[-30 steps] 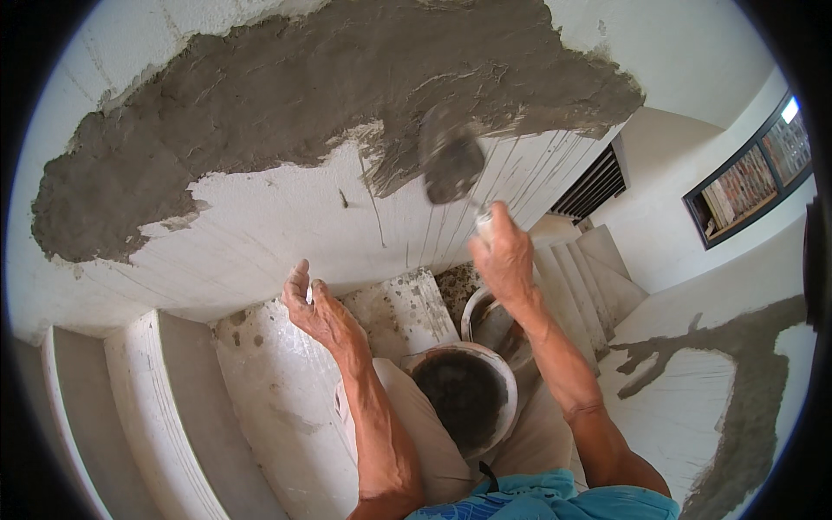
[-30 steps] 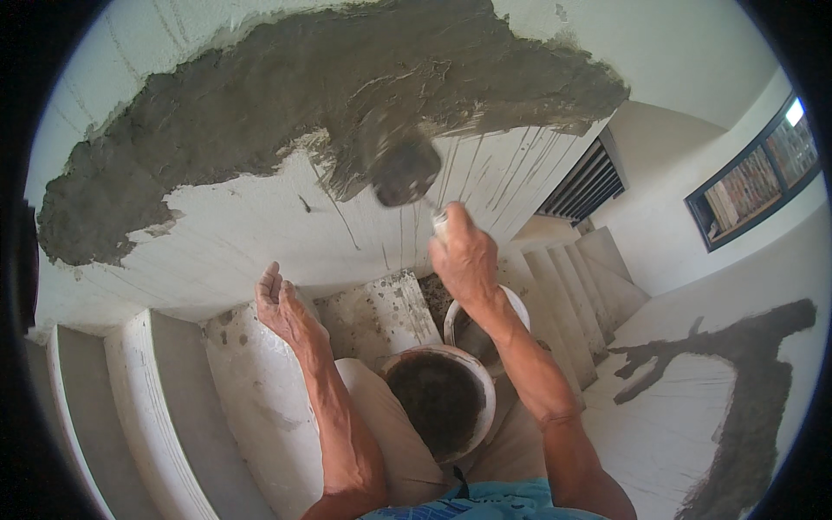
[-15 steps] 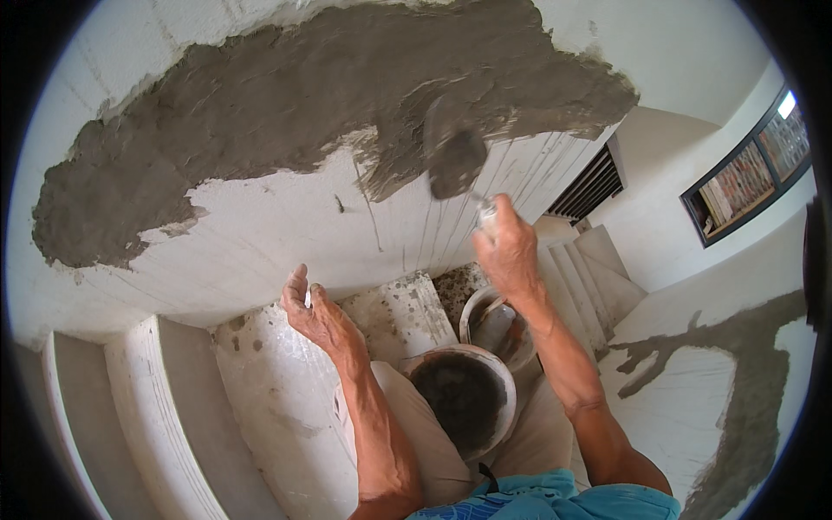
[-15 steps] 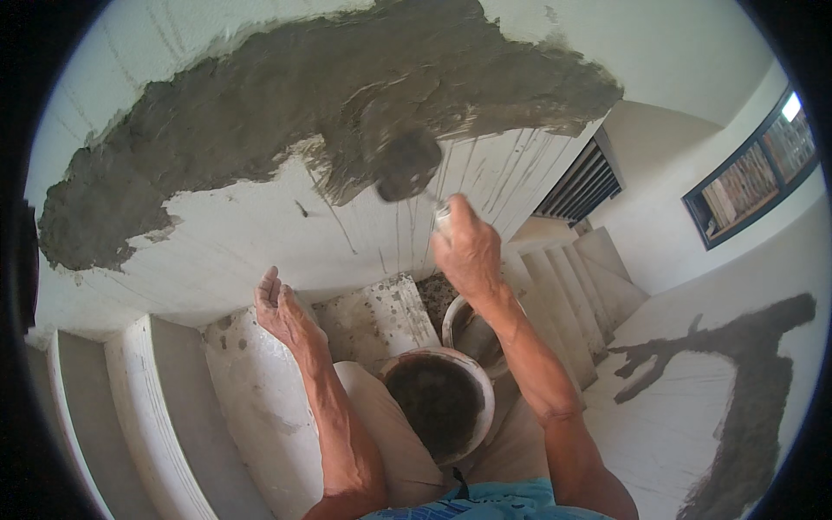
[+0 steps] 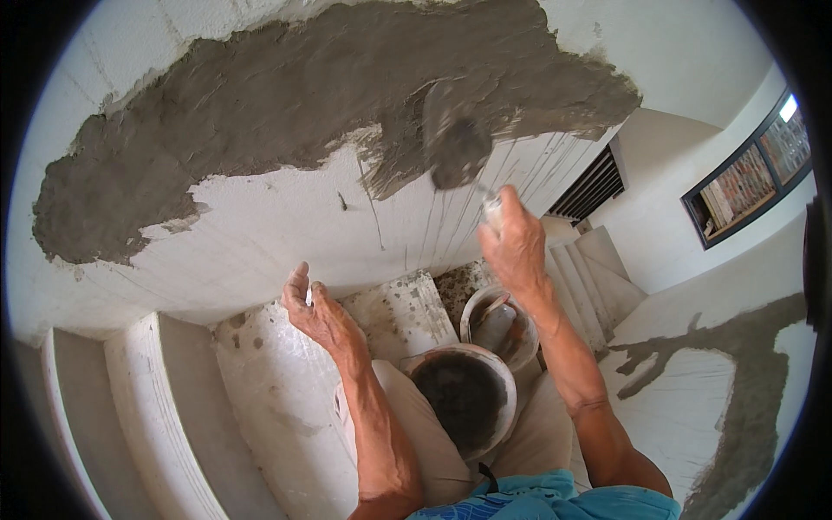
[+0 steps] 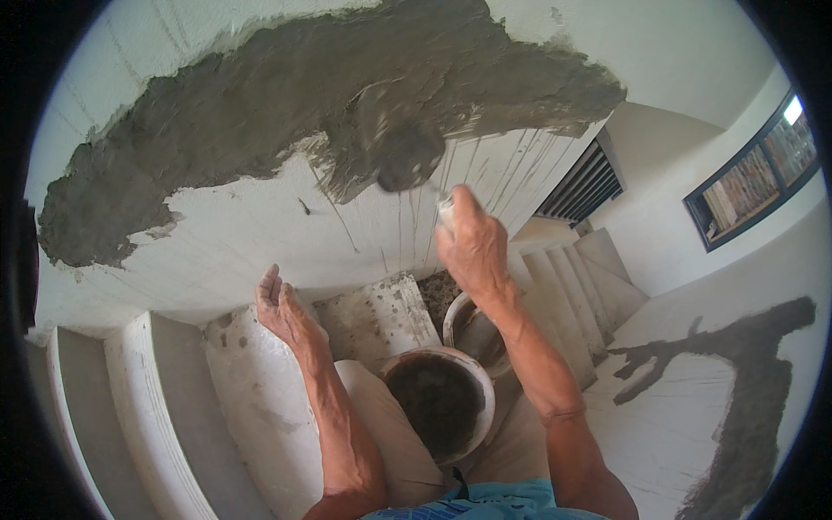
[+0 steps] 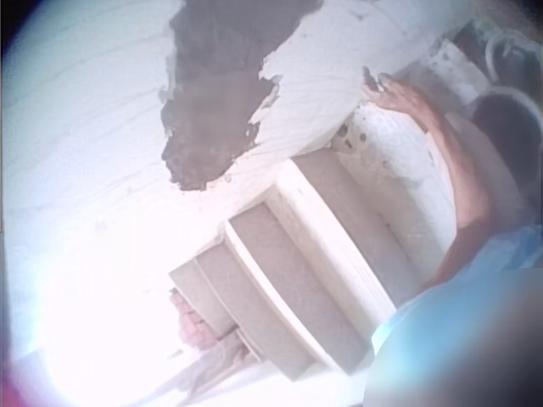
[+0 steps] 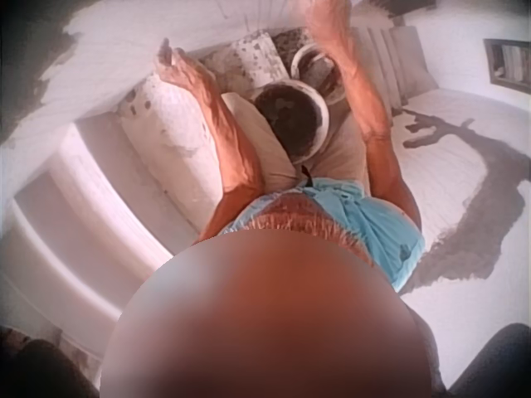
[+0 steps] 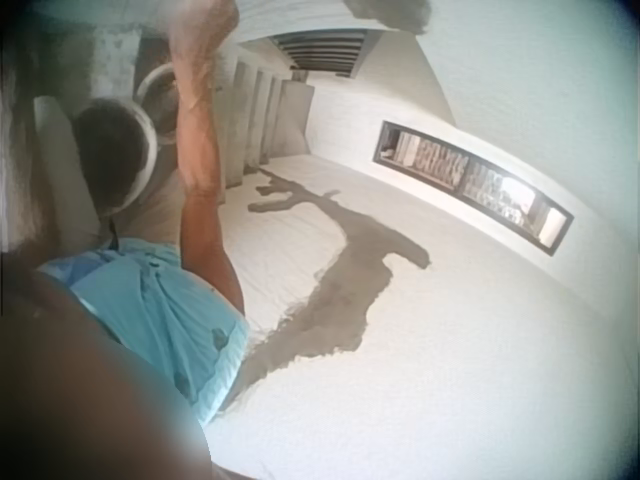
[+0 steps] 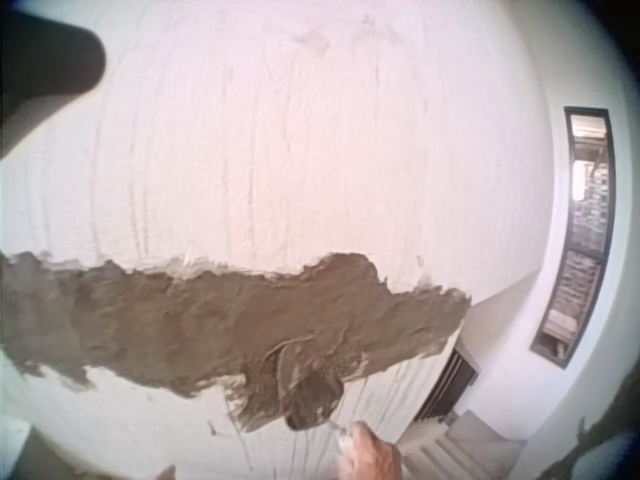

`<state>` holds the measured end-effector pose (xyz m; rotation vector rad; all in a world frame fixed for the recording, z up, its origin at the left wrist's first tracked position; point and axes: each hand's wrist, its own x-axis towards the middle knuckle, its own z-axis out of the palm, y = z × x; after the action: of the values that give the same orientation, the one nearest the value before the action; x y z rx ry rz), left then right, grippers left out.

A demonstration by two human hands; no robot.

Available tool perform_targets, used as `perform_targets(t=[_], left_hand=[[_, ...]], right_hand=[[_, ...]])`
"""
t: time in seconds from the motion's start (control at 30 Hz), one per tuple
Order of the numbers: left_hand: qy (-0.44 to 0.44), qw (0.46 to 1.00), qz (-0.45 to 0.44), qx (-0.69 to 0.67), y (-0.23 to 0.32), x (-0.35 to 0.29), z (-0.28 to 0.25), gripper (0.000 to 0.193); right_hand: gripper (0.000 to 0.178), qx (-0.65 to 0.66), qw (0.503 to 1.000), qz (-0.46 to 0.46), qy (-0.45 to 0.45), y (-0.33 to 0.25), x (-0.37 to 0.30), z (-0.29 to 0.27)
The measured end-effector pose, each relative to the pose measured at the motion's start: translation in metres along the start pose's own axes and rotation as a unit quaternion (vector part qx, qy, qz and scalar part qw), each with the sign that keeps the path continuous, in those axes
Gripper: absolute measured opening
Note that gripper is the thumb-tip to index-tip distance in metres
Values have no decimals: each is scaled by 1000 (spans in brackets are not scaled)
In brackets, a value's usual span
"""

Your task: The person applies plaster to a wall above a staircase using a trowel. They repeatedly scoop plaster from a bucket and spread it onto the wall surface.

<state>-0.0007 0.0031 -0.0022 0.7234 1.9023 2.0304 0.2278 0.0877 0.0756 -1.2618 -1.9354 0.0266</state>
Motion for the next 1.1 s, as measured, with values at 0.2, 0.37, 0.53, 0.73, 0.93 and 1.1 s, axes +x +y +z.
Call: perform_targets(t=[0.2, 0.37, 0.53, 0.73, 0.93, 1.1], left_hand=[[-1, 1000, 7, 11, 2, -1, 1, 41], [-7, 1000, 0, 18, 6, -2, 0, 41], [-1, 1000, 5, 21, 6, -1, -2, 41], [-5, 1000, 8, 18, 0, -1, 0, 41], [-6, 1000, 7, 23, 0, 0, -2, 41], [-8, 1000, 5, 14, 3, -3, 1, 41]], right_hand=[[26, -42, 998, 7, 41, 6, 21, 4], [27, -51, 997, -36, -35, -6, -4, 7], [25, -28, 999, -10, 17, -11, 9, -5], [24, -65, 997, -27, -19, -9, 2, 11], [24, -25, 999, -15, -33, -9, -6, 3], [23, -25, 999, 14, 23, 1, 13, 9]])
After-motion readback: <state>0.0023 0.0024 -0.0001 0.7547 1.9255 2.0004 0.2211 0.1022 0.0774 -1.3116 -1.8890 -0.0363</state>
